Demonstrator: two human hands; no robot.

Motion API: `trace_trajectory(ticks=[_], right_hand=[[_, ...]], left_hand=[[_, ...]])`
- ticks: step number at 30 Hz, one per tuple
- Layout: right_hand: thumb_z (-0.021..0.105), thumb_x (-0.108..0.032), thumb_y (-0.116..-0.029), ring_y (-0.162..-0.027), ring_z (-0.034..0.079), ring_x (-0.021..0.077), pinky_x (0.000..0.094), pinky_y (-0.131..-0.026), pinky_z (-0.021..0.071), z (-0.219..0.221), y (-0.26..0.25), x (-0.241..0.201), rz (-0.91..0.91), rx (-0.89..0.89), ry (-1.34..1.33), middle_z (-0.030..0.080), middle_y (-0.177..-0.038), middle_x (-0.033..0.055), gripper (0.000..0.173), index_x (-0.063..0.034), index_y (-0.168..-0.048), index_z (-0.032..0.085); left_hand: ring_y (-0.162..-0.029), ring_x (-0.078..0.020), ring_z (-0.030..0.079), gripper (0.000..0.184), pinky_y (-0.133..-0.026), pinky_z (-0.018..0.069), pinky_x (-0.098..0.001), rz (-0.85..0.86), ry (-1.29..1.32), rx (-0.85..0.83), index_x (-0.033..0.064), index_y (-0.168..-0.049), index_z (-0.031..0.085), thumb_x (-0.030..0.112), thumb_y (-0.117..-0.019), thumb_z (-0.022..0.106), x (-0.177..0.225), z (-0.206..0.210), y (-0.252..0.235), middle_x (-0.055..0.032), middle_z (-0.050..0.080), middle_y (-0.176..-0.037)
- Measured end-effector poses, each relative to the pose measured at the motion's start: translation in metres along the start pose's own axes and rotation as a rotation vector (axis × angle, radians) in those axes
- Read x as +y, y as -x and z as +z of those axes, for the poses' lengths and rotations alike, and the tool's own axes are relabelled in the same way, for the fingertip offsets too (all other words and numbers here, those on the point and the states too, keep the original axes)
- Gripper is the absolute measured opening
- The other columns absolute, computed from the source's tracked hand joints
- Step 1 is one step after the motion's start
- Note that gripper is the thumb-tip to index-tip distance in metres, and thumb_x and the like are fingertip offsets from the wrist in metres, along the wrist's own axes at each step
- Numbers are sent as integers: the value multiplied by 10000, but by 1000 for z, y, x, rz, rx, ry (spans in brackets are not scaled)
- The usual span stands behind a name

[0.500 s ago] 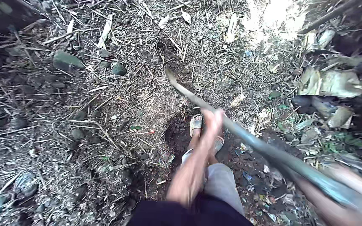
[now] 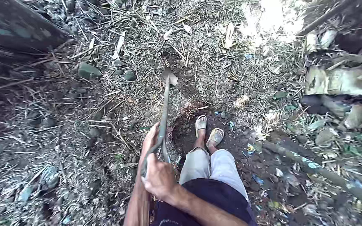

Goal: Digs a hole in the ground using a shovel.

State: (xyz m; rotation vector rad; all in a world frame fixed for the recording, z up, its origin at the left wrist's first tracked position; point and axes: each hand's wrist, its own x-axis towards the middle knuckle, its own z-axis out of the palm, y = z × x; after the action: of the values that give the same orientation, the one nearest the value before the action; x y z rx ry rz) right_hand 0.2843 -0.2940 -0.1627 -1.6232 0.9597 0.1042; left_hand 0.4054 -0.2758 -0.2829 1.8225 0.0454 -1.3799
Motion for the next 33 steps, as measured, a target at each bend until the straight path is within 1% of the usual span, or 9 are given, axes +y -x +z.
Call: trace_trajectory(ticks=[3, 6, 10, 13, 16, 18, 21, 27, 33], right_hand=[[728, -326, -865, -945, 724, 354, 581, -802, 567, 8, -7, -2, 5, -296, -79, 726, -1012, 167, 585, -42, -1338, 535], [763, -393, -861, -1056, 692, 354, 568, -886, 544, 0, -7, 9, -108, -347, -85, 694, -1138, 196, 675, -20, -1364, 511], [655, -367, -988, -1156, 647, 338, 529, -1008, 512, -16, -14, 36, -281, -350, -310, 655, -1230, 229, 518, 14, -1326, 561], [357, -256, -1097, -1070, 664, 218, 404, -970, 530, -17, -26, 61, -300, -250, -522, 687, -1172, 171, 446, 21, -1185, 695], [450, -272, -1074, -917, 687, 208, 426, -878, 547, -7, -52, 82, -37, 78, -492, 718, -977, 120, 362, -20, -1102, 707], [497, -263, -1061, -957, 691, 247, 455, -915, 540, 4, -69, 95, 86, 98, -436, 714, -1017, 146, 321, -19, -1163, 677], [542, -235, -1032, -1057, 683, 269, 475, -972, 524, 23, -84, 102, 156, 26, -369, 711, -1113, 157, 299, -35, -1217, 665], [560, -164, -995, -983, 687, 274, 468, -919, 546, 56, -112, 110, 220, -23, -357, 696, -1103, 175, 287, -8, -1220, 648], [571, -119, -1000, -988, 707, 304, 492, -920, 565, 59, -158, 155, 412, -8, -252, 700, -1122, 202, 292, 7, -1258, 625]], left_hand=[[-1057, -203, 705, 728, -890, 591, -379, 131, 247, 188, 24, -1364, 577, 519, -1104, 110, -14, -30, 107, -139, 716, -1196], [-1095, -129, 679, 809, -946, 577, -363, 240, 420, 268, 79, -1400, 478, 639, -1038, 18, -28, -22, 171, -37, 702, -1204], [-1106, -125, 641, 580, -987, 552, -365, 418, 187, 426, -5, -1430, 424, 436, -1054, 438, -45, 30, 176, -76, 641, -1230], [-911, -162, 697, 430, -805, 610, -346, 414, 143, 652, -30, -1427, 434, 183, -1065, 525, -30, 58, 161, -148, 669, -1117], [-611, -148, 648, 442, -575, 594, -318, 390, -32, 804, -41, -1397, 419, 166, -1046, 591, -13, 58, 145, -111, 634, -840], [-513, -129, 601, 438, -511, 570, -321, 437, -189, 907, -56, -1344, 469, 190, -1022, 634, 5, 49, 132, -78, 607, -729], [-493, -137, 591, 406, -497, 567, -337, 475, -296, 899, -54, -1303, 496, 204, -1018, 628, 51, 11, 113, -71, 600, -706], [-490, -132, 576, 289, -492, 560, -323, 481, -244, 736, 8, -1178, 533, 231, -1018, 625, 142, -131, 55, -29, 568, -676], [-465, -84, 539, 242, -465, 533, -262, 350, -170, 766, 58, -1151, 525, 249, -1032, 613, 157, -280, -23, 25, 532, -659]])
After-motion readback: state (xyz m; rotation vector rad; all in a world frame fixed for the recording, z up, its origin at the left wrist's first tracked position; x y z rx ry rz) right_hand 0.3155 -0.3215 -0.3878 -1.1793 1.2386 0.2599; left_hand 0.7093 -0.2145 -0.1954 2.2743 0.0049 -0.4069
